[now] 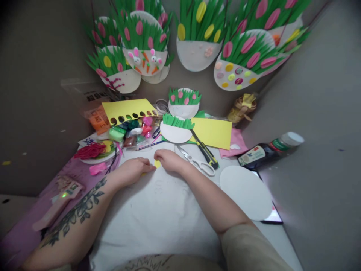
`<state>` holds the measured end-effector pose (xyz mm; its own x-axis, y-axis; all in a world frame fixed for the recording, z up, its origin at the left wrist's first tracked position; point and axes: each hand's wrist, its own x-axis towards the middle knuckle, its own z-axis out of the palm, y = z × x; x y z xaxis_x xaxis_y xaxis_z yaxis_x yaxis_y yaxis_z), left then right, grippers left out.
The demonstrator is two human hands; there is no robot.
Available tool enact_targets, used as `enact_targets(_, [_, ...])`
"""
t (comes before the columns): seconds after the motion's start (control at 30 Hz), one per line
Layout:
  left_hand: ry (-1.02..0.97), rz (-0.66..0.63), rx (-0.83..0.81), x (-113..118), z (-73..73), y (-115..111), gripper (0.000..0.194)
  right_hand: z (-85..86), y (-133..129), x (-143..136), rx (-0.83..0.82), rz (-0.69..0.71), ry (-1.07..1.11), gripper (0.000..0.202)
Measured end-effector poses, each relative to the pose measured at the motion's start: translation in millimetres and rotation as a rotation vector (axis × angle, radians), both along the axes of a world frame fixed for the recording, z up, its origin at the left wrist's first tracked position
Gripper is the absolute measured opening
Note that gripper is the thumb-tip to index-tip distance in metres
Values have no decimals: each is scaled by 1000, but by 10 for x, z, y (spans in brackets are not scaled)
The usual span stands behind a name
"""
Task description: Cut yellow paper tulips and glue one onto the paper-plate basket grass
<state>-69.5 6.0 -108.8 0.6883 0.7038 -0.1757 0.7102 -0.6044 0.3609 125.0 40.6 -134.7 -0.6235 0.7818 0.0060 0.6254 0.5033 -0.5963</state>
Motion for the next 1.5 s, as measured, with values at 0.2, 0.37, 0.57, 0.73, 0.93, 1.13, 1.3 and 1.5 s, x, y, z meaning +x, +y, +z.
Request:
enact_targets(0.2, [-52,57,-38,-1,-2,-3,32,-31,2,4,25,24,8,25])
enact_targets(0.37, [-38,53,-44,-6,10,-9,33,-31,-4,6,56,27,-16,26])
enact_targets(0.57, [23,14,-10,-20,-17,-9,35,149,-75,25,90,132,-157,24])
enact_targets(0.73, [93,33,-17,14,26,-15,37,164,-218,52,166,181,-217,22])
enact_targets(0.93, [149,7,5,39,62,-36,38,-155,-409,79,337,49,-135,35])
enact_targets(1.13, [178,-36,51,26,26,-31,34,-279,-452,75,393,-9,-48,36])
enact_targets(1.3, [176,-58,67,20,14,-25,34,-287,-454,84,418,-7,-7,35])
enact_targets(1.5, [174,-49,55,21,21,-26,34,-285,-455,75,436,-15,-20,33])
